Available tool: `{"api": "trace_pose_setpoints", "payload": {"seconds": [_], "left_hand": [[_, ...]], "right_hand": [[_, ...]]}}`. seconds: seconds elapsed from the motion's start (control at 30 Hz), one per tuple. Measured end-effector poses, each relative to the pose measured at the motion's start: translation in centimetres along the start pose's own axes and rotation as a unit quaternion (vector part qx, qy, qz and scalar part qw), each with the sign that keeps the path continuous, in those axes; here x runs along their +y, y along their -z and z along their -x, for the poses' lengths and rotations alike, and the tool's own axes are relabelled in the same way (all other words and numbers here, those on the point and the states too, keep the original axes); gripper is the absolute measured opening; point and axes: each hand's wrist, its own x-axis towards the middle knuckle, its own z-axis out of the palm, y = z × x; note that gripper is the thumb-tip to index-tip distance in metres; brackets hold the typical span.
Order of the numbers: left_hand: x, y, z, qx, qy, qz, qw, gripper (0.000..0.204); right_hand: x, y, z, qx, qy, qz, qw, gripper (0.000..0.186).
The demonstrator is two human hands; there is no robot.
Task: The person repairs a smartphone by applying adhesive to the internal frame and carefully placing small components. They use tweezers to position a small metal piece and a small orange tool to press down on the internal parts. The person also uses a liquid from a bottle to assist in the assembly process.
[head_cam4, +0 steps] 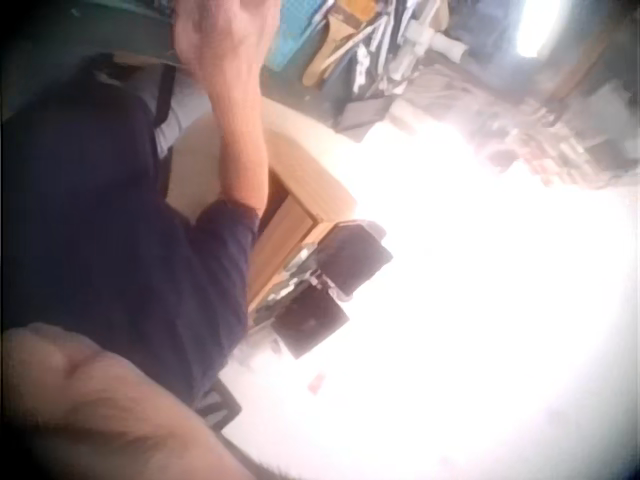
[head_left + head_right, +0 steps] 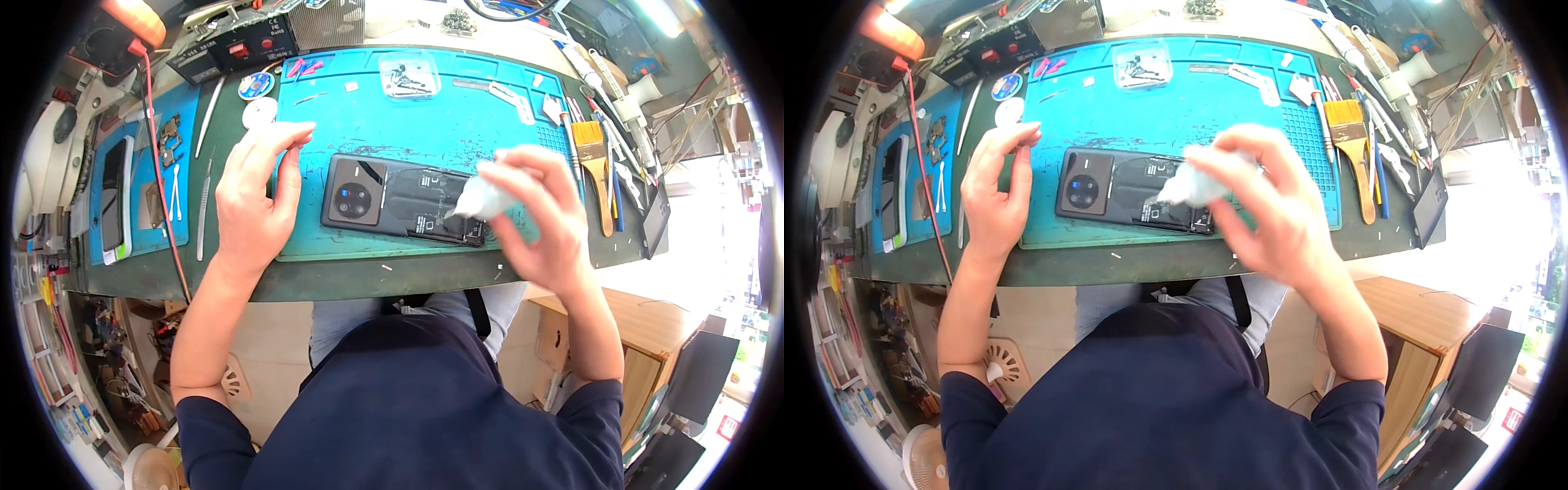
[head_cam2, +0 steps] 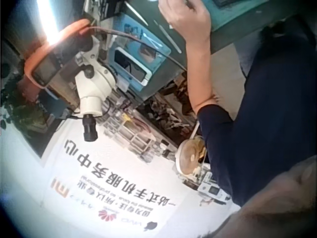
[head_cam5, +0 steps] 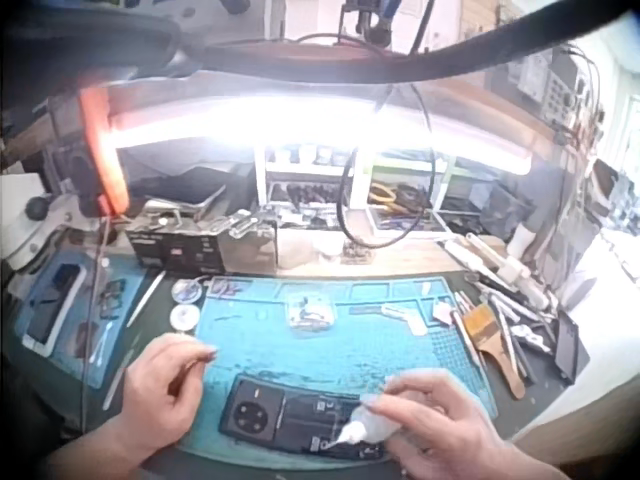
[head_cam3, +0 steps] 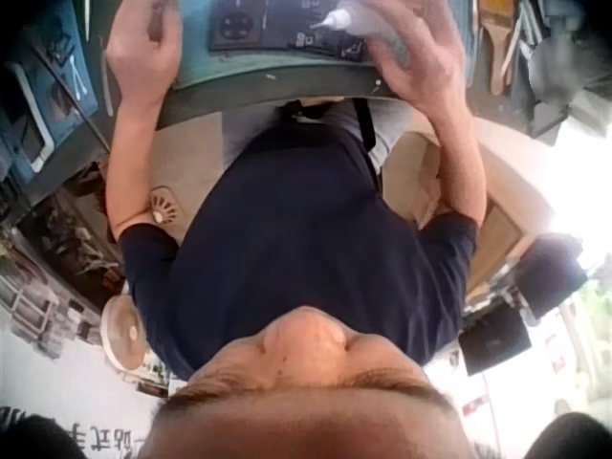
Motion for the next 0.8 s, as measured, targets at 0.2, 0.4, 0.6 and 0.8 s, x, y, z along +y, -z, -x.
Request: {"api": "trace_pose_setpoints", "payload": {"seconds": [0.2, 0.4, 0.6, 0.8], "left_hand": [[0.6, 0.3, 0.2, -0.036, -0.024, -0.024, 0.999, 0.035], [0.3, 0.6, 0.4, -0.031, -0.019, -0.026, 0.999, 0.037], [0.5, 0.5, 0.4, -0.033, -0.013, -0.036, 0.999, 0.037], [0.5, 0.7, 0.5, -0.039, -0.016, -0.039, 0.998, 0.038]], "right_hand": [[-1.5, -0.3, 2.1, -0.054, 0.058, 0.111, 0.991, 0.048], [-1.4, -0.6, 2.1, -0.055, 0.086, 0.158, 0.982, 0.048], [-1.7, -0.6, 1.8, -0.067, 0.095, 0.179, 0.977, 0.047], [-2.1, 0.1, 1.8, -0.048, 0.067, 0.129, 0.988, 0.055]]}}
